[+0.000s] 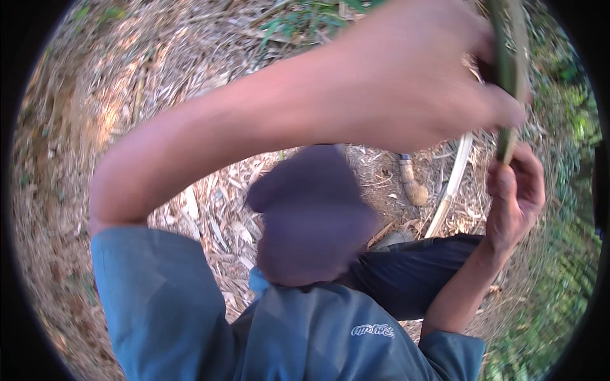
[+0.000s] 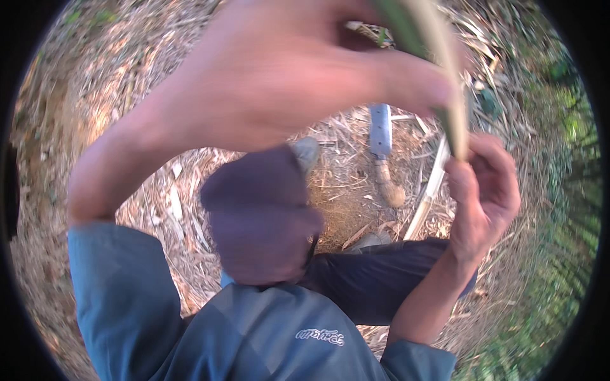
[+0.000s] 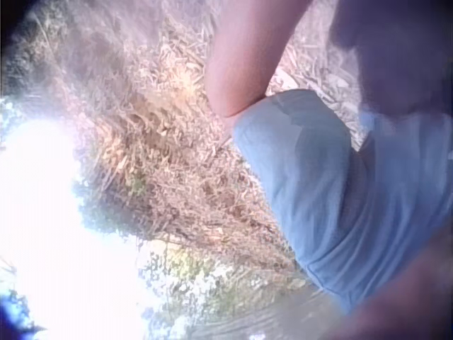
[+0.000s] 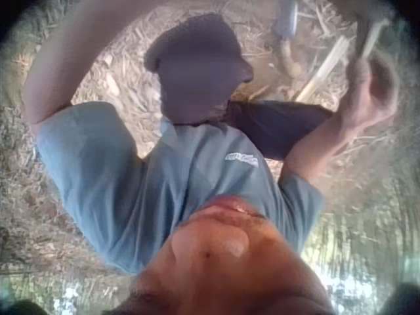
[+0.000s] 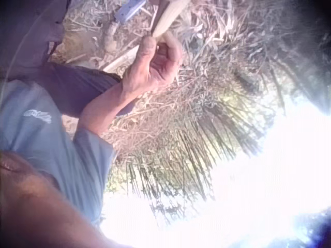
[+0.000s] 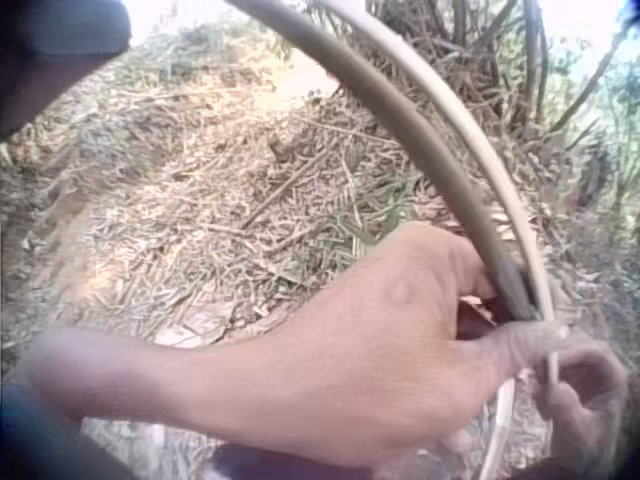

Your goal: The person sits on the ground in a bamboo grove and uses a large knife to split a long bamboo pole into thin strips. They repeatedly strike the bamboo against the ground and use the knife to separate the layers, producing multiple thin strips.

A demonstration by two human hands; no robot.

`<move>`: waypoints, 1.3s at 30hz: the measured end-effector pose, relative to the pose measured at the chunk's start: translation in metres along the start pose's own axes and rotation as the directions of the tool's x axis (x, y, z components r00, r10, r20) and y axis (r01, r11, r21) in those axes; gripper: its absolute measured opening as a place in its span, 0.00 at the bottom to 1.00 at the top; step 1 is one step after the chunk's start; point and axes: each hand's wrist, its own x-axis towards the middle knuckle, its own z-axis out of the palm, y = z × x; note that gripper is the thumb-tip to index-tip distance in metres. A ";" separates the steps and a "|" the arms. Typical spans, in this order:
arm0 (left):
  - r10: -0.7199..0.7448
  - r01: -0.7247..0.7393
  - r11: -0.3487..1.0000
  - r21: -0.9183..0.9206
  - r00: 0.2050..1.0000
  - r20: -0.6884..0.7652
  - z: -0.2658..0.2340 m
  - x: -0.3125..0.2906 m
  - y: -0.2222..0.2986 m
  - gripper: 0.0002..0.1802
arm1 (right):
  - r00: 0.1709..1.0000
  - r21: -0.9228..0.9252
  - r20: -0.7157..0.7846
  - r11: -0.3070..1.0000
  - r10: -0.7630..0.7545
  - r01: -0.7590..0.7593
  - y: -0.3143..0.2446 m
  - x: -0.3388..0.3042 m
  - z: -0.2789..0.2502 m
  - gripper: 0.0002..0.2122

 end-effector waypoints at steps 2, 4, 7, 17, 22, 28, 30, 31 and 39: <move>0.043 -0.049 0.990 0.131 0.998 0.046 0.008 0.004 0.016 0.16 | 0.997 0.053 -0.053 0.997 -0.061 0.064 -0.002 -0.011 -0.007 0.16; 0.062 -0.079 0.971 0.227 0.995 0.080 0.017 0.009 0.022 0.16 | 0.997 0.074 0.006 0.994 -0.081 0.081 -0.003 -0.019 -0.025 0.15; 0.060 -0.092 0.937 0.336 0.993 0.103 0.033 0.017 0.029 0.17 | 0.993 0.080 -0.085 0.993 -0.077 0.084 -0.003 -0.037 -0.040 0.16; 0.090 -0.097 0.940 0.327 0.995 0.037 0.052 0.037 0.031 0.21 | 0.980 -0.033 -0.176 0.995 -0.096 0.091 -0.021 -0.038 -0.066 0.15; -0.011 0.012 0.997 0.075 1.000 -0.021 0.056 0.027 0.030 0.19 | 0.988 -0.021 -0.128 0.996 -0.087 0.085 -0.016 -0.036 -0.065 0.15; 0.066 -0.056 0.995 0.084 0.991 -0.119 0.059 0.023 0.030 0.15 | 0.988 -0.080 -0.113 0.992 -0.104 0.095 -0.018 -0.033 -0.064 0.16; 0.030 -0.030 1.000 0.000 0.992 -0.125 0.062 0.024 0.032 0.14 | 0.989 -0.074 -0.102 0.992 -0.106 0.098 -0.019 -0.031 -0.065 0.16; 0.014 -0.019 0.999 -0.042 0.992 -0.125 0.063 0.025 0.033 0.13 | 0.988 -0.074 -0.098 0.991 -0.118 0.111 -0.019 -0.030 -0.064 0.16; 0.098 -0.114 0.990 -0.087 0.980 -0.174 0.074 0.030 0.026 0.13 | 0.994 0.039 -0.039 0.994 -0.099 0.101 -0.029 -0.026 -0.064 0.12</move>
